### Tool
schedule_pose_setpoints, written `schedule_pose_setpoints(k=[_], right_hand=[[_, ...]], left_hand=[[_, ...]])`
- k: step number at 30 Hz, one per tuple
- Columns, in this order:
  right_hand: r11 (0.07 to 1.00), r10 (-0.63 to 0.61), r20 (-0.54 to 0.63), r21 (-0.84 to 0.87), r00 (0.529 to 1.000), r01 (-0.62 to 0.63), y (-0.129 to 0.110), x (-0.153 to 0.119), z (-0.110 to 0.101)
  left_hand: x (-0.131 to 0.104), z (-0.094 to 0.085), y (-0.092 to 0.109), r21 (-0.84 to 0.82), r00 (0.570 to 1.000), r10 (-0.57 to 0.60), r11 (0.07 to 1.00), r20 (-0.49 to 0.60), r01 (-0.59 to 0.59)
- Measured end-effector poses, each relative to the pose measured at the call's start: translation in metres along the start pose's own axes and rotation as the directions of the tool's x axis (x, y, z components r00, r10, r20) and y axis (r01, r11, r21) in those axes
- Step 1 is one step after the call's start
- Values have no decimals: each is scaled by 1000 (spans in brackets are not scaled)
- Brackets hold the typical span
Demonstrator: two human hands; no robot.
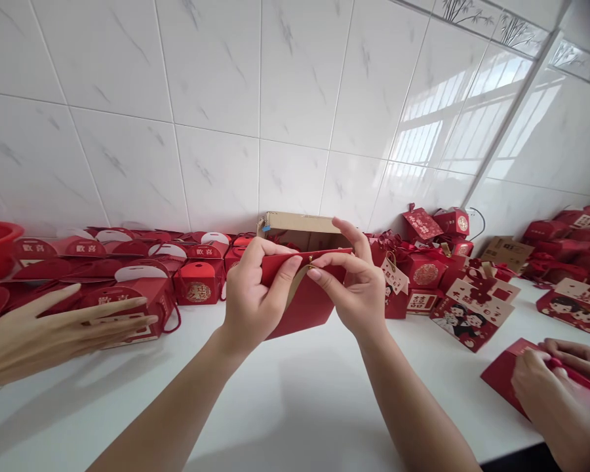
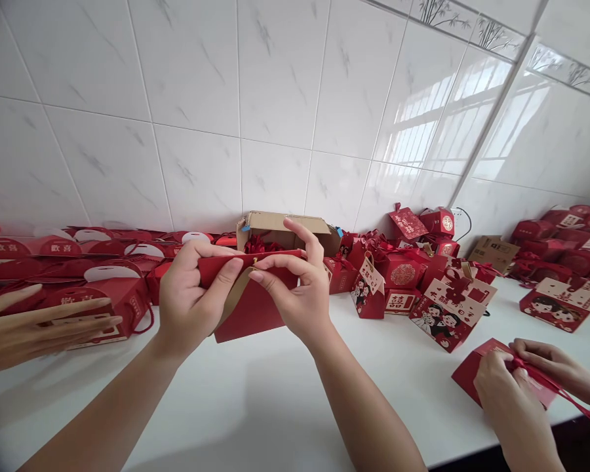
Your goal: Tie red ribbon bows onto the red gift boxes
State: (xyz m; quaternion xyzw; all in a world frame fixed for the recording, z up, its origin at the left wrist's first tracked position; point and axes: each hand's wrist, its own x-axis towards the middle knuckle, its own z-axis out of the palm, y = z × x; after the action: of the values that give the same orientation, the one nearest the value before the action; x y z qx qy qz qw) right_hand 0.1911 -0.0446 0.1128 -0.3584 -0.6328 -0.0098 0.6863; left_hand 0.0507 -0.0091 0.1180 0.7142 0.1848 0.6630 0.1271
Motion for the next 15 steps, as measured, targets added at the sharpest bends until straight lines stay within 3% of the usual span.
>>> schedule_pose_setpoints(k=[8,12,15], right_hand=[[983,-176,-176,-79,969,164,3,0,1],[989,-89,-84,112,993,98,3,1,0],[984,-7,-80,176,997,21,5,2,-1]], left_hand=[[-1,1,0,-86,992,116,990,41,-112],[-1,1,-4,-200,977,205,961,59,-189],[2,-4,-6,-165,960,183,975,211,-149]])
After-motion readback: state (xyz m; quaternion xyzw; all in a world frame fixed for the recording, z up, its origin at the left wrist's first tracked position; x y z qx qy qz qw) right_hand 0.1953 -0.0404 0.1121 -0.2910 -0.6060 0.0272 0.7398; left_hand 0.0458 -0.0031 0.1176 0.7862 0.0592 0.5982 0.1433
